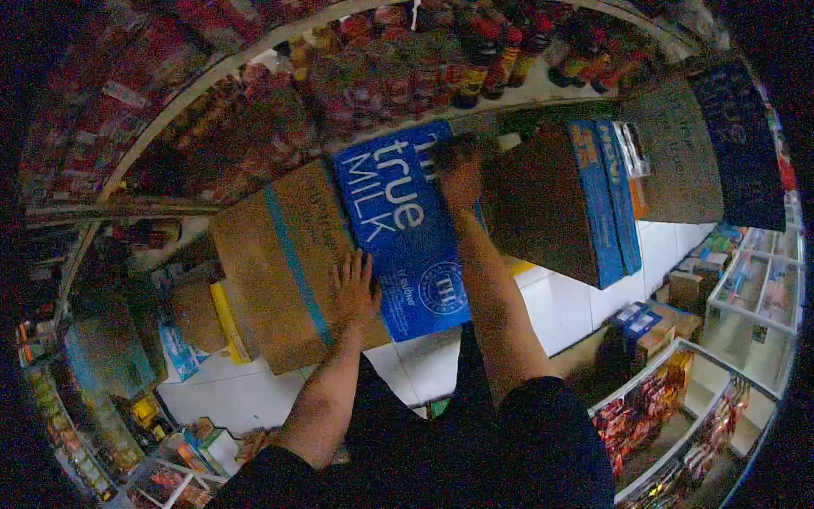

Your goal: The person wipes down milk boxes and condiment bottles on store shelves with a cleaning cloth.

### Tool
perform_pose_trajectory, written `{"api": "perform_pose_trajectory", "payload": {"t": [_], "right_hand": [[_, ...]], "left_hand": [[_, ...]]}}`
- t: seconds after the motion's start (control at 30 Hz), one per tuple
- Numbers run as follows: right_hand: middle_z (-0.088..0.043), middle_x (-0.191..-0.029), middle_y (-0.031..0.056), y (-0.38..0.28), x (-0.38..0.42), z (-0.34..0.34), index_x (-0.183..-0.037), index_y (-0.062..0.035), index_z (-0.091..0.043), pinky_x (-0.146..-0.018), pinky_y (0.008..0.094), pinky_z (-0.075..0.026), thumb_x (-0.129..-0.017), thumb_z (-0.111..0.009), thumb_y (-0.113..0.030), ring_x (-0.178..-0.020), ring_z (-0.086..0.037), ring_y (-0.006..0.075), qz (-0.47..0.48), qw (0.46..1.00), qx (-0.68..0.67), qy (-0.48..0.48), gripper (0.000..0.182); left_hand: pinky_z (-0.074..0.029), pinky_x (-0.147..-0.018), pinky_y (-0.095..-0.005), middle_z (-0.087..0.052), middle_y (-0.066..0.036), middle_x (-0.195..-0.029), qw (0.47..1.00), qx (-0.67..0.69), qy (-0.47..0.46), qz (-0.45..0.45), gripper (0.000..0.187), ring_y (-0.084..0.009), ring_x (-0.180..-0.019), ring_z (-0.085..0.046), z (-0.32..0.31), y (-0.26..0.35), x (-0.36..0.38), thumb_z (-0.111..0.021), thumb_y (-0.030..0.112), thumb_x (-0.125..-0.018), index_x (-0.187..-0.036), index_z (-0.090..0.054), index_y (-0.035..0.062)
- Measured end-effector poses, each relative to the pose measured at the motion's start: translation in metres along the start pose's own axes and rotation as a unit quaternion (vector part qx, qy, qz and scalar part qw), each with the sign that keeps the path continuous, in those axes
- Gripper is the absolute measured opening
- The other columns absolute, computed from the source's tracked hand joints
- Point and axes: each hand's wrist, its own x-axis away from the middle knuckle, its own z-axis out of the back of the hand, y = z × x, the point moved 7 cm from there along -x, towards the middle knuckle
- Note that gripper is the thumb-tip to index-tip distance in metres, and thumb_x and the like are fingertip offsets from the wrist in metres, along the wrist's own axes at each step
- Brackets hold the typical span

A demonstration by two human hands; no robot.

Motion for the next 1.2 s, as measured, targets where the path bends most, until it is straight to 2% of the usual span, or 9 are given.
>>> {"api": "perform_pose_trajectory", "payload": {"t": [0.1, 0.17, 0.33, 0.6, 0.9, 1.0, 1.07, 1.17, 1.2], "right_hand": [[-0.048, -0.107, 0.0204, 0.047, 0.034, 0.004, -0.104, -0.0074, -0.054, -0.078, 0.0448, -0.040, -0.067, -0.062, -0.028, -0.095, -0.049, 0.0353, -0.099, 0.991, -0.080, -0.034, 0.043], [-0.052, -0.100, 0.0182, -0.005, 0.091, 0.025, -0.101, -0.0046, -0.054, -0.079, 0.0429, -0.040, -0.066, -0.062, -0.021, -0.090, -0.051, 0.0350, 0.030, 0.998, -0.034, 0.041, 0.039], [-0.050, -0.094, 0.0180, -0.048, 0.234, 0.014, -0.100, -0.0133, -0.056, -0.071, 0.0413, -0.041, -0.052, -0.068, -0.018, -0.086, -0.050, 0.0341, 0.194, 0.958, -0.067, -0.198, 0.049], [-0.050, -0.094, 0.0142, 0.086, 0.200, 0.095, -0.096, -0.0096, -0.053, -0.070, 0.0411, -0.042, -0.053, -0.069, -0.020, -0.087, -0.050, 0.0329, 0.004, 0.999, 0.001, -0.045, 0.047], [-0.047, -0.100, 0.0182, 0.073, 0.290, 0.095, -0.098, -0.0046, -0.050, -0.075, 0.0416, -0.042, -0.060, -0.067, -0.028, -0.092, -0.048, 0.0377, -0.024, 0.966, -0.092, -0.240, 0.047], [-0.051, -0.096, 0.0167, 0.092, 0.289, 0.105, -0.104, -0.0064, -0.050, -0.073, 0.0366, -0.044, -0.065, -0.064, -0.030, -0.087, -0.053, 0.0319, 0.021, 0.936, -0.137, -0.323, 0.048], [-0.056, -0.093, 0.0124, 0.116, 0.295, 0.112, -0.108, -0.0059, -0.050, -0.071, 0.0306, -0.045, -0.068, -0.064, -0.029, -0.080, -0.056, 0.0223, -0.125, 0.796, -0.319, -0.500, 0.049], [-0.059, -0.090, 0.0066, 0.185, 0.261, 0.090, -0.107, -0.0035, -0.050, -0.068, 0.0260, -0.044, -0.072, -0.063, -0.027, -0.076, -0.055, 0.0137, -0.004, 0.819, -0.473, -0.324, 0.044], [-0.059, -0.090, 0.0034, 0.172, 0.240, 0.156, -0.107, -0.0014, -0.050, -0.067, 0.0253, -0.044, -0.074, -0.062, -0.023, -0.076, -0.054, 0.0118, -0.103, 0.746, -0.522, -0.401, 0.042]], "left_hand": [[-0.009, -0.102, -0.0465, -0.017, -0.006, -0.137, 1.000, -0.020, -0.005, -0.004, 0.058, -0.0231, -0.127, -0.012, -0.008, -0.003, -0.001, -0.044, 0.034, -0.079, -0.129, -0.028, 0.0102], [-0.008, -0.102, -0.0467, -0.018, -0.006, -0.137, 1.000, -0.015, -0.007, -0.005, 0.058, -0.0229, -0.127, -0.012, 0.002, 0.002, -0.001, -0.045, 0.033, -0.079, -0.129, -0.028, 0.0097], [-0.008, -0.102, -0.0462, -0.019, -0.007, -0.137, 0.996, -0.085, -0.008, -0.009, 0.057, -0.0231, -0.127, -0.013, -0.004, 0.002, -0.002, -0.047, 0.030, -0.080, -0.129, -0.028, 0.0078], [-0.007, -0.103, -0.0458, -0.021, -0.008, -0.136, 0.999, -0.047, -0.006, -0.018, 0.056, -0.0249, -0.127, -0.013, 0.019, 0.012, 0.001, -0.046, 0.033, -0.081, -0.127, -0.030, 0.0062], [-0.005, -0.103, -0.0459, -0.019, -0.009, -0.136, 0.998, 0.056, 0.021, -0.021, 0.063, -0.0250, -0.126, -0.012, -0.001, -0.003, -0.001, -0.054, 0.037, -0.076, -0.125, -0.034, 0.0044], [-0.030, -0.092, -0.0388, -0.041, -0.015, -0.120, 0.981, 0.192, -0.002, -0.001, 0.047, -0.0259, -0.110, -0.039, -0.020, -0.018, -0.006, -0.056, 0.026, -0.075, -0.113, -0.046, 0.0008], [-0.042, -0.078, -0.0335, -0.054, -0.016, -0.100, 0.945, 0.321, -0.031, 0.053, 0.042, -0.0250, -0.091, -0.053, -0.016, -0.012, 0.000, -0.058, 0.021, -0.074, -0.109, -0.049, -0.0006], [-0.044, -0.073, -0.0313, -0.059, -0.014, -0.088, 0.921, 0.378, -0.052, 0.080, 0.042, -0.0228, -0.081, -0.057, 0.006, 0.041, 0.018, -0.059, 0.020, -0.073, -0.109, -0.049, -0.0002], [-0.044, -0.074, -0.0311, -0.060, -0.013, -0.087, 0.888, 0.440, -0.081, 0.105, 0.043, -0.0217, -0.081, -0.057, 0.006, 0.064, 0.028, -0.060, 0.021, -0.073, -0.109, -0.049, 0.0004]]}}
